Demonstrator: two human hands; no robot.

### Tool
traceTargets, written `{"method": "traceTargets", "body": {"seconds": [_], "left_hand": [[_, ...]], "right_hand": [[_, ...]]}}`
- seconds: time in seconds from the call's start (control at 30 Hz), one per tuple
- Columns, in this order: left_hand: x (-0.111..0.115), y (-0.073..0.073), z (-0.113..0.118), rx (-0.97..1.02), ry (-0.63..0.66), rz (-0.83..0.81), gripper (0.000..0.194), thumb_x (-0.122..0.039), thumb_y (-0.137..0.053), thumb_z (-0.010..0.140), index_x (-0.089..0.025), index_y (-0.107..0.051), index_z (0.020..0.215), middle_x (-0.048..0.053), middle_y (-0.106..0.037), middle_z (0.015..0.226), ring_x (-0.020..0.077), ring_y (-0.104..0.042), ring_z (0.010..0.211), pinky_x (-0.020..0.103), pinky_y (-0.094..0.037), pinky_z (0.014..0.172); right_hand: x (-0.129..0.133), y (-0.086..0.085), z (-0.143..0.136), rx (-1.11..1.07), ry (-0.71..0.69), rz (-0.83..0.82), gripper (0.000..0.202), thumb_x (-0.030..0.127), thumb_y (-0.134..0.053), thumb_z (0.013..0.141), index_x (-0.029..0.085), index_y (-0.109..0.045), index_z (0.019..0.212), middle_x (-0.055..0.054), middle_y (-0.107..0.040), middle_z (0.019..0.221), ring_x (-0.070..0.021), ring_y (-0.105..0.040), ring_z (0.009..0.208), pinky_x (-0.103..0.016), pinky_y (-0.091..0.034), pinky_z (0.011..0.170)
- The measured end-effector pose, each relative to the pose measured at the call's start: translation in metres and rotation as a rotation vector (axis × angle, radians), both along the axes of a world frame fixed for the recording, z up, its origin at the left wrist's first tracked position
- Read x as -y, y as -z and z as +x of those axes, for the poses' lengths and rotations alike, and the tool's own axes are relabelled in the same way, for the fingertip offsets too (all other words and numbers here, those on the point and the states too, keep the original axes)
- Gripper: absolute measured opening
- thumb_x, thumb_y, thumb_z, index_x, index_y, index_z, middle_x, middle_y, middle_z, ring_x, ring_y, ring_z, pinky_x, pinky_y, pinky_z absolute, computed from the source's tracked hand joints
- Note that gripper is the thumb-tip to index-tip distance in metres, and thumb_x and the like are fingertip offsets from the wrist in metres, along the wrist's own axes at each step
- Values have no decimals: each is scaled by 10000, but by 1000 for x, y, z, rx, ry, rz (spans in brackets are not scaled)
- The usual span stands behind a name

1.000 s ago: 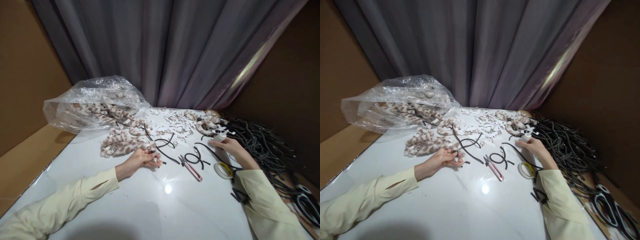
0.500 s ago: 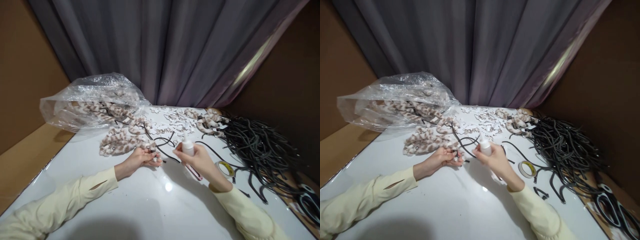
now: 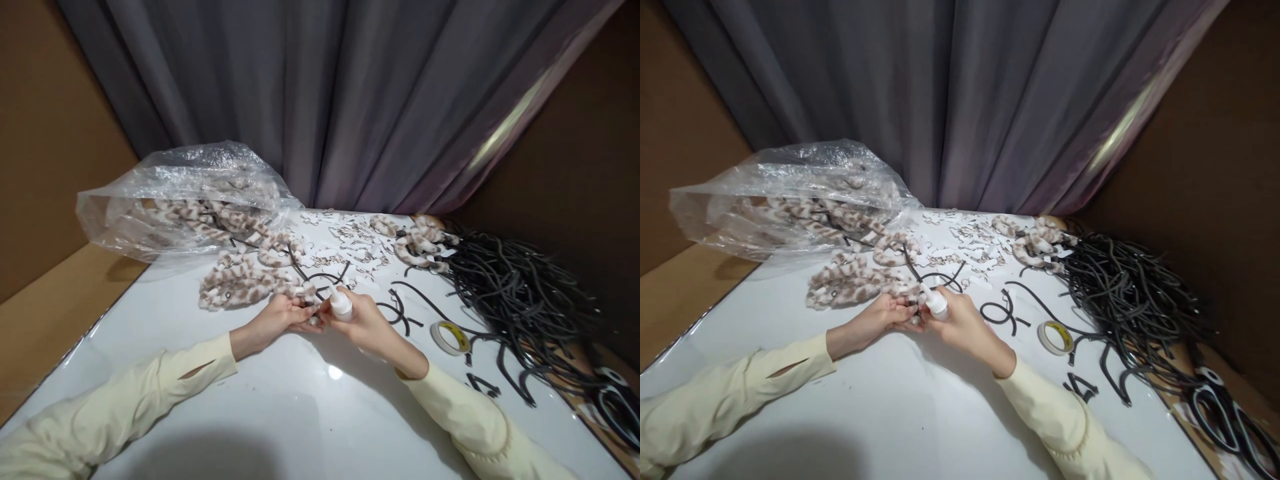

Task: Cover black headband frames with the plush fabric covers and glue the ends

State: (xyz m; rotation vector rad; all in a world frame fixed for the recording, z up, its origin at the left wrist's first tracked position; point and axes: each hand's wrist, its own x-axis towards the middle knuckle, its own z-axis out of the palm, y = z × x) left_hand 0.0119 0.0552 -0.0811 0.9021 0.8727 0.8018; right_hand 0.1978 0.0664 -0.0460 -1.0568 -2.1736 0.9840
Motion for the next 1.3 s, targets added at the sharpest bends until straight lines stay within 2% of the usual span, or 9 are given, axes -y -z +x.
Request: {"method": "traceTargets", "body": {"seconds": [0.33,0.47,0.57,0.67,0.87,1.03,1.2,1.3], "left_hand": [[1,1,2,6,-6,41,393,-366,-757,639,-78,-645,881,138,-704,888,250,-681,800,371,-526,809],[2,-3,4,24,6,38,381,-359,-757,639,-85,-647,880,127,-701,909,242,-680,800,366,-528,807],[3,-6,5,26,10,29,387,-349,-760,639,-84,-638,893,127,-697,907,237,-686,770,364,-532,797],[4,-7,6,24,24,36,417,-353,-746,661,-78,-623,949,139,-693,901,248,-688,773,377,-530,796],[4,-4,6,5,61,120,399,-361,-708,703,-72,-613,961,146,-692,887,247,-686,755,401,-528,790],[5,-4,7,-43,73,172,394,-363,-690,719,-79,-621,983,137,-692,893,229,-683,709,352,-543,710],[6,-5,7,-75,75,184,334,-348,-687,724,-80,-638,917,105,-695,756,214,-676,666,314,-543,673],[6,-4,7,-68,76,194,354,-355,-688,721,-83,-630,941,110,-690,795,217,-676,664,327,-546,667]], "right_hand": [[3,4,-4,84,81,65,54,228,-529,764,176,-524,750,-10,-615,684,-142,-556,605,-230,-382,546],[1,6,-4,17,97,-25,74,229,-559,739,179,-505,736,-12,-622,703,-151,-569,644,-238,-406,565],[-2,7,-4,-119,117,-174,126,203,-610,682,176,-494,724,-10,-631,705,-156,-584,670,-245,-435,585],[-5,6,-4,-216,136,-348,161,195,-644,641,164,-502,710,-8,-633,659,-140,-576,603,-244,-443,557],[-7,0,-5,-236,173,-522,172,187,-663,612,155,-495,599,5,-593,557,-106,-526,492,-231,-427,497],[-7,0,-4,-226,158,-552,160,187,-670,610,143,-519,583,7,-579,543,-93,-511,473,-212,-406,469],[-10,6,-1,-253,118,-550,189,218,-699,602,143,-525,604,7,-586,561,-87,-498,474,-207,-399,462],[-11,6,-1,-241,93,-542,213,253,-705,614,142,-524,613,10,-578,548,-88,-502,479,-208,-398,471]]}}
